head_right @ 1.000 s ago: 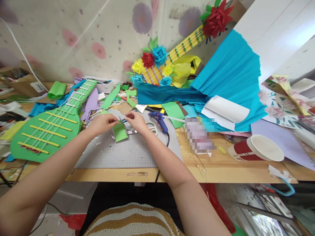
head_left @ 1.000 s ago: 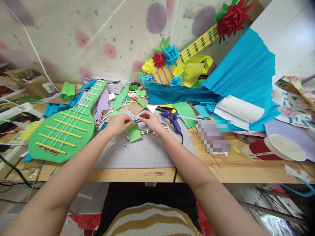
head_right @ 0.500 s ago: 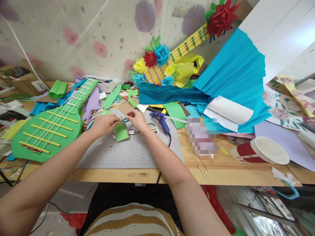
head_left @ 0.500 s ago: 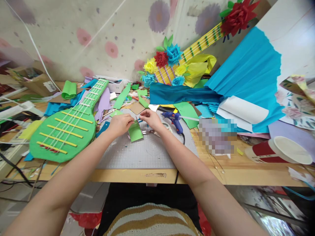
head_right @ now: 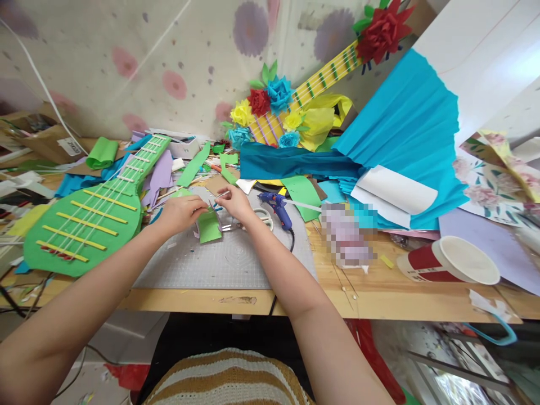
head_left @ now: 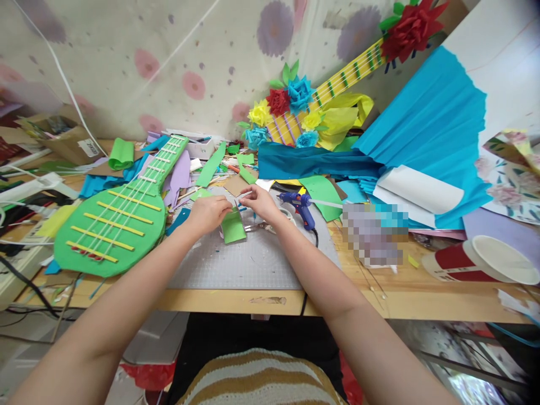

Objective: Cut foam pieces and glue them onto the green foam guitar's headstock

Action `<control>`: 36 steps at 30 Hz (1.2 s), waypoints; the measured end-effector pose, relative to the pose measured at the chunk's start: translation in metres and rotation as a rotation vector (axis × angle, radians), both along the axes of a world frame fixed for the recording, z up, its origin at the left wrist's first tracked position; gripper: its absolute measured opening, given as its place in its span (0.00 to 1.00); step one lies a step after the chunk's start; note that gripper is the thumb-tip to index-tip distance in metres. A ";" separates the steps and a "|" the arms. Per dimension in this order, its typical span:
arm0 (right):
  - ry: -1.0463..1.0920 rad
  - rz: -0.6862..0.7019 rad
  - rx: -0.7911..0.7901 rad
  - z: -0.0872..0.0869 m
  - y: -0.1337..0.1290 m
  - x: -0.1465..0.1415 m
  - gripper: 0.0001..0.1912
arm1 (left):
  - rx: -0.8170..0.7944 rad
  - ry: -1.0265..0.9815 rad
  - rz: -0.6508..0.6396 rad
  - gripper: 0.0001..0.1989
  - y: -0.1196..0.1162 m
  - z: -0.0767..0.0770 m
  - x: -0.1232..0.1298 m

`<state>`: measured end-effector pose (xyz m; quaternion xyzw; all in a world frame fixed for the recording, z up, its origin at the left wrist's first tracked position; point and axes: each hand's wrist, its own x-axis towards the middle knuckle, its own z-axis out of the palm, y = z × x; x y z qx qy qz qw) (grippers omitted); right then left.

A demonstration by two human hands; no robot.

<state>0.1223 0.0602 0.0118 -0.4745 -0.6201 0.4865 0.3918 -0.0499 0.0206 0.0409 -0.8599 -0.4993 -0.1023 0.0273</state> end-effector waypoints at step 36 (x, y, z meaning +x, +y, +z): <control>-0.270 -0.105 0.127 -0.002 -0.042 0.054 0.08 | -0.189 -0.708 0.327 0.19 0.006 -0.022 -0.002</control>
